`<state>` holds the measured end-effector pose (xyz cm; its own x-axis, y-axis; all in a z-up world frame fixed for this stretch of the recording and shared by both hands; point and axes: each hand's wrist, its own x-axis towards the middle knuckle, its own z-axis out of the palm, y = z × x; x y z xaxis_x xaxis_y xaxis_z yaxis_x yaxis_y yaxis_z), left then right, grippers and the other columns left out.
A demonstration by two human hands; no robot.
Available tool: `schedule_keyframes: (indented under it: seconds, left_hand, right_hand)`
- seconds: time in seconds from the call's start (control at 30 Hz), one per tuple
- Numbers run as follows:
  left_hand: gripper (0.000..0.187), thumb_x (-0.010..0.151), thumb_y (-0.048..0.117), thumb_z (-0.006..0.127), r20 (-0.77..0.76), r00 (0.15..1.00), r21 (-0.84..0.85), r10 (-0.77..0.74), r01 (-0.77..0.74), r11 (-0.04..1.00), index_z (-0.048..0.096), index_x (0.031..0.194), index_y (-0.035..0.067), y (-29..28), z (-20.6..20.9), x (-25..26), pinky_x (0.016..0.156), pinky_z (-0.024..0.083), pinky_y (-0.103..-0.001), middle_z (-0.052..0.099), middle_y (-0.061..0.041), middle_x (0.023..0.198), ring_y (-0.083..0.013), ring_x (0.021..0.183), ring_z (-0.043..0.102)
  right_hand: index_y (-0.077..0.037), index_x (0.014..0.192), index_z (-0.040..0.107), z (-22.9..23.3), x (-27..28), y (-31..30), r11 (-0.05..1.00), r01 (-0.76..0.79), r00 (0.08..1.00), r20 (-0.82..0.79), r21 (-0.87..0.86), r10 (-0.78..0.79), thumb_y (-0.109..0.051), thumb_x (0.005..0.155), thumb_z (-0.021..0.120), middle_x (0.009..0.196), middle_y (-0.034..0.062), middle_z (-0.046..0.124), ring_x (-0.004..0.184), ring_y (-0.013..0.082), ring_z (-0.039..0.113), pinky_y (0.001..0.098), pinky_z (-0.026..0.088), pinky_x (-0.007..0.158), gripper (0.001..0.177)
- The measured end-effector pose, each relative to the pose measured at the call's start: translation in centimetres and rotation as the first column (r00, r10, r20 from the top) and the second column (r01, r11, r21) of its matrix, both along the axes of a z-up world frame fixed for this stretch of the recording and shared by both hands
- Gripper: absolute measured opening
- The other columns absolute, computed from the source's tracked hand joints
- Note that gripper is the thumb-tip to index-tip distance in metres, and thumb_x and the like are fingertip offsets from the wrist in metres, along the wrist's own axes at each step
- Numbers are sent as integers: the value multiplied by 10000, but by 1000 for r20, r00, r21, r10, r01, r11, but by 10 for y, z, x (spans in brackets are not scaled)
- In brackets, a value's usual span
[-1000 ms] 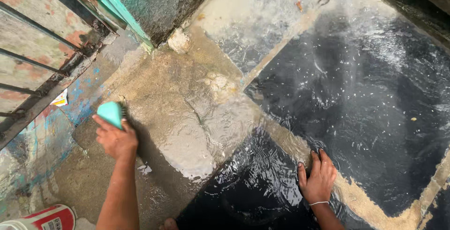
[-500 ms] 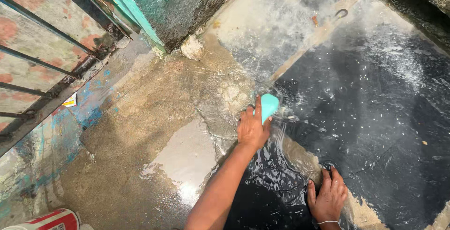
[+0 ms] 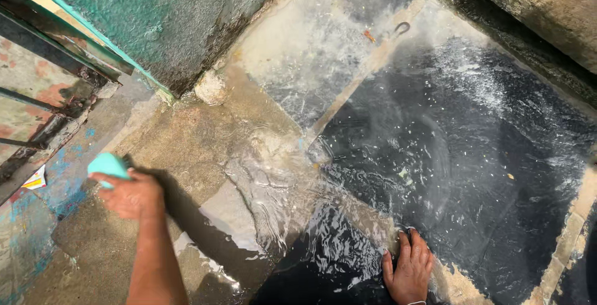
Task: The person cleans an outdoor stone and concrete floor by scrubbing the wet surface with a handheld brush and guiding the water across it by hand.
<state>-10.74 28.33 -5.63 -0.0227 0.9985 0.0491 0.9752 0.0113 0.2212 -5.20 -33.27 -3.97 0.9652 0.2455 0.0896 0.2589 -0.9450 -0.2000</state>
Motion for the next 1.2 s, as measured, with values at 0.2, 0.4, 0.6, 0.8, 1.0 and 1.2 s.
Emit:
schedule_keyframes:
  seconds: [0.2, 0.4, 0.6, 0.8, 1.0, 1.2]
  left_hand:
    - [816, 978, 424, 566, 95, 770, -164, -631, 638, 753, 157, 1632, 159, -185, 26, 197, 857, 564, -503, 440, -253, 1464, -399, 1147, 563]
    - [801, 967, 397, 606, 383, 404, -143, -831, 914, 379, 194, 1633, 229, -281, 57, 166, 945, 498, -552, 510, -261, 1377, -444, 1188, 545]
    - [776, 1036, 456, 594, 113, 928, -9, -356, 359, 933, 271, 1679, 164, -150, 18, -53, 871, 480, -611, 546, -294, 1298, -476, 1132, 537]
    - [704, 1102, 576, 520, -32, 984, 136, -173, 176, 975, 383, 1616, 114, -137, -7, -143, 971, 415, -607, 554, -253, 1323, -442, 1208, 499]
    - [736, 957, 452, 541, 80, 733, -122, -676, 680, 723, 329, 1600, 163, -337, 15, 83, 902, 412, -526, 533, -203, 1308, -389, 1152, 498]
    - [599, 1003, 345, 597, 526, 326, -94, -785, 940, 328, 415, 1536, 143, -418, 89, 115, 951, 365, -536, 543, -199, 1318, -380, 1169, 497]
  right_hand:
    - [-62, 1387, 477, 4, 2, 1, 1000, -2, 1000, -12, 31, 2, -390, 865, 586, 1497, 203, 410, 1429, 380, 356, 566, 209, 1180, 626]
    - [-67, 1389, 485, 7, 2, 1, 1000, 12, 998, -59, -6, -12, -398, 866, 578, 1502, 182, 406, 1437, 361, 337, 554, 199, 1195, 627]
    - [-40, 1402, 479, 10, 1, 1, 1000, -11, 999, -53, 10, 11, -410, 908, 549, 1516, 194, 397, 1454, 370, 326, 545, 198, 1204, 621]
    - [-34, 1413, 483, 8, 0, 2, 999, -1, 998, -64, -42, -1, -409, 905, 548, 1520, 199, 393, 1444, 380, 325, 545, 199, 1198, 635]
    - [-35, 1414, 469, 13, 1, 3, 1000, -11, 999, -47, 9, 11, -389, 911, 549, 1523, 204, 397, 1438, 378, 329, 551, 201, 1192, 620]
    - [-41, 1397, 476, 17, 2, 4, 1000, -21, 998, -53, 21, 22, -383, 893, 574, 1518, 200, 399, 1439, 372, 334, 549, 208, 1188, 617]
